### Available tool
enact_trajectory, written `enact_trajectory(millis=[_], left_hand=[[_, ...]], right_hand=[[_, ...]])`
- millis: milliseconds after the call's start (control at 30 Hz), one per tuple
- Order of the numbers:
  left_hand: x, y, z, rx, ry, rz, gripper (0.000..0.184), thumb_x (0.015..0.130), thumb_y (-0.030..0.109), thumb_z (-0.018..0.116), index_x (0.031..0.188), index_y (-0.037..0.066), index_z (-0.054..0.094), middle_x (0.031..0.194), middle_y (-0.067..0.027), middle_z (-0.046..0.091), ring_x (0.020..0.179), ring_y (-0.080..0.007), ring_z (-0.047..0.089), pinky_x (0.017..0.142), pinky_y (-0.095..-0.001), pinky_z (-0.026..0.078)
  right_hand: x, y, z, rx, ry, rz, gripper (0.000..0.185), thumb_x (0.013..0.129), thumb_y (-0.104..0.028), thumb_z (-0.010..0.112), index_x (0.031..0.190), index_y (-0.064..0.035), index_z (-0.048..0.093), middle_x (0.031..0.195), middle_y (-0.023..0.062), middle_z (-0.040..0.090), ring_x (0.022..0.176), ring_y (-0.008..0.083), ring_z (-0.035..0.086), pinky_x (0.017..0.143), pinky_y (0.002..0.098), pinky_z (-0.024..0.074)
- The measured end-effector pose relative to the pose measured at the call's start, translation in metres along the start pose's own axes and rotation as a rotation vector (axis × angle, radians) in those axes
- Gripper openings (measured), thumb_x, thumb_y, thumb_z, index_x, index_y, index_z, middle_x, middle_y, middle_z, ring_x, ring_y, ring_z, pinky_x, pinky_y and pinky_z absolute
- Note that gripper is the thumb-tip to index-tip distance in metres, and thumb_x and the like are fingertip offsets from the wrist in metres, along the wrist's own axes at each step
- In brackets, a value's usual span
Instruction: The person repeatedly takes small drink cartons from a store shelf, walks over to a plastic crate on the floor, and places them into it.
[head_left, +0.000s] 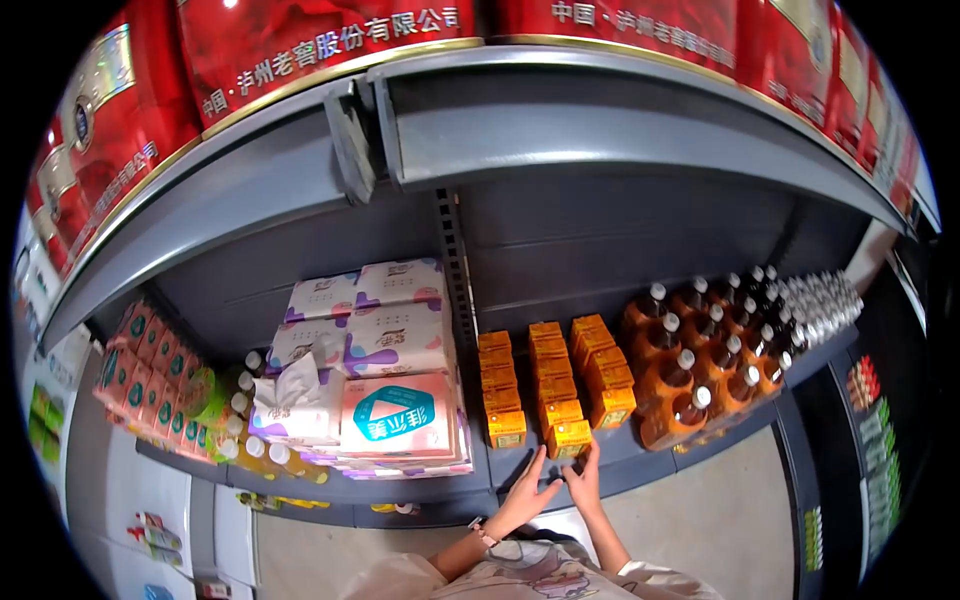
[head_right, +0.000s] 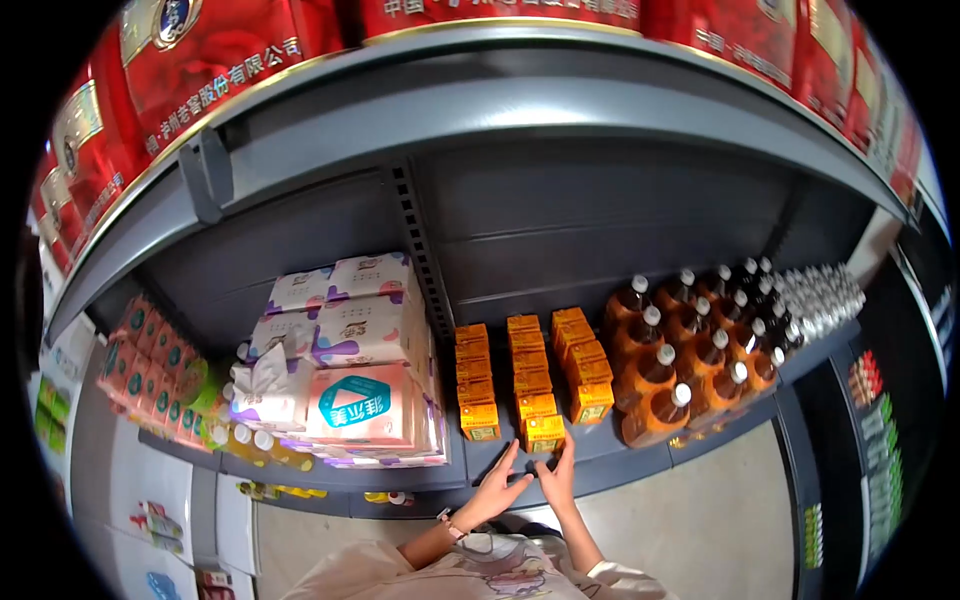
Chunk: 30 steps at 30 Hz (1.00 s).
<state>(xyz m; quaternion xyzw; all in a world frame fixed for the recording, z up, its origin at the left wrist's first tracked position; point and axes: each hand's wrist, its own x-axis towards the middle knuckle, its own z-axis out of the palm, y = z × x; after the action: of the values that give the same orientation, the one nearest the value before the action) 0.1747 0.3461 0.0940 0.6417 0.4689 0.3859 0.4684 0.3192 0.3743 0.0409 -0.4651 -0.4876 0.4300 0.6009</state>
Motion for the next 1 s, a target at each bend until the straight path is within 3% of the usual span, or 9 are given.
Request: enact_trajectory(millis=[100,133,233,400,633,767,867,900,1000], left_hand=[[0.004,-0.01,0.011,0.054,0.073,0.131,0.076,0.083,0.022,0.06,0.137,-0.006,0.014,0.139,-0.0283,0.023,0.131,-0.0313,0.025,0.104,-0.032,0.024],[0.007,-0.019,0.018,0.064,0.067,0.214,0.076,0.084,0.017,0.059,0.137,-0.006,0.01,0.141,-0.027,0.018,0.132,-0.0307,0.021,0.105,-0.0327,0.021],[-0.004,-0.011,0.033,-0.087,0.123,0.176,0.081,0.083,0.011,0.059,0.139,-0.003,0.003,0.146,-0.0198,0.008,0.135,-0.0249,0.01,0.106,-0.0325,0.018],[-0.049,0.022,0.048,0.027,0.282,0.136,0.076,0.083,0.019,0.059,0.139,-0.003,0.012,0.144,-0.0199,0.014,0.134,-0.0294,0.015,0.108,-0.0362,0.015],[-0.145,0.082,0.071,0.208,0.869,-0.074,0.056,0.075,0.014,0.064,0.125,0.005,0.041,0.123,-0.0158,0.038,0.115,-0.0288,0.037,0.099,-0.0384,0.03],[-0.198,0.076,0.078,0.535,1.259,0.048,0.055,0.065,0.011,0.068,0.116,0.013,0.046,0.124,-0.0155,0.038,0.123,-0.0397,0.03,0.098,-0.051,0.028],[-0.239,0.088,0.064,0.635,1.517,0.229,0.052,0.065,0.012,0.067,0.113,0.016,0.048,0.125,-0.0162,0.04,0.12,-0.0375,0.036,0.096,-0.0526,0.03],[-0.262,0.093,0.056,0.746,1.523,0.245,0.046,0.067,0.014,0.067,0.11,0.017,0.049,0.122,-0.0162,0.044,0.111,-0.0356,0.046,0.092,-0.0535,0.035],[-0.31,0.107,0.033,0.826,1.6,0.576,0.046,0.07,0.018,0.067,0.112,0.017,0.049,0.12,-0.0165,0.047,0.103,-0.0346,0.053,0.085,-0.0519,0.041]], right_hand=[[-0.001,-0.011,-0.002,-0.143,-0.065,0.044,0.075,0.064,0.005,0.053,0.134,-0.0023,0.025,0.124,0.0178,0.04,0.114,0.0288,0.041,0.099,0.0369,0.0297],[0.0,-0.01,-0.006,-0.317,-0.1,-0.029,0.076,0.064,0.005,0.052,0.134,-0.0024,0.025,0.123,0.0175,0.04,0.114,0.0283,0.041,0.099,0.0366,0.0304],[-0.007,-0.027,-0.02,-0.299,-0.269,-0.01,0.083,0.064,0.002,0.055,0.138,-0.0012,0.018,0.117,0.0176,0.041,0.102,0.0296,0.042,0.091,0.0376,0.0342],[-0.023,0.003,-0.047,-0.344,-0.625,-0.118,0.08,0.067,-0.003,0.056,0.136,0.0049,0.017,0.123,0.0238,0.036,0.107,0.0337,0.039,0.094,0.0389,0.0314],[-0.074,-0.023,-0.017,0.165,-1.044,-0.023,0.071,0.07,-0.006,0.053,0.132,0.0071,0.022,0.131,0.0255,0.032,0.116,0.0358,0.036,0.1,0.0412,0.0253],[-0.109,-0.071,0.028,0.294,-1.291,-0.142,0.062,0.074,-0.009,0.053,0.128,0.0068,0.029,0.131,0.0255,0.032,0.114,0.0363,0.037,0.099,0.0434,0.025],[-0.143,-0.106,0.069,0.453,-1.434,-0.174,0.055,0.077,-0.013,0.054,0.125,0.0063,0.036,0.129,0.0242,0.036,0.11,0.0336,0.039,0.096,0.0419,0.0278],[-0.166,-0.115,0.082,0.546,-1.413,-0.137,0.051,0.079,-0.019,0.053,0.121,0.0065,0.04,0.121,0.0213,0.041,0.105,0.0288,0.043,0.091,0.0377,0.0334],[-0.222,-0.155,0.123,0.763,-1.531,-0.148,0.048,0.082,-0.026,0.052,0.117,0.0056,0.042,0.11,0.018,0.045,0.095,0.0238,0.047,0.083,0.033,0.0387]])
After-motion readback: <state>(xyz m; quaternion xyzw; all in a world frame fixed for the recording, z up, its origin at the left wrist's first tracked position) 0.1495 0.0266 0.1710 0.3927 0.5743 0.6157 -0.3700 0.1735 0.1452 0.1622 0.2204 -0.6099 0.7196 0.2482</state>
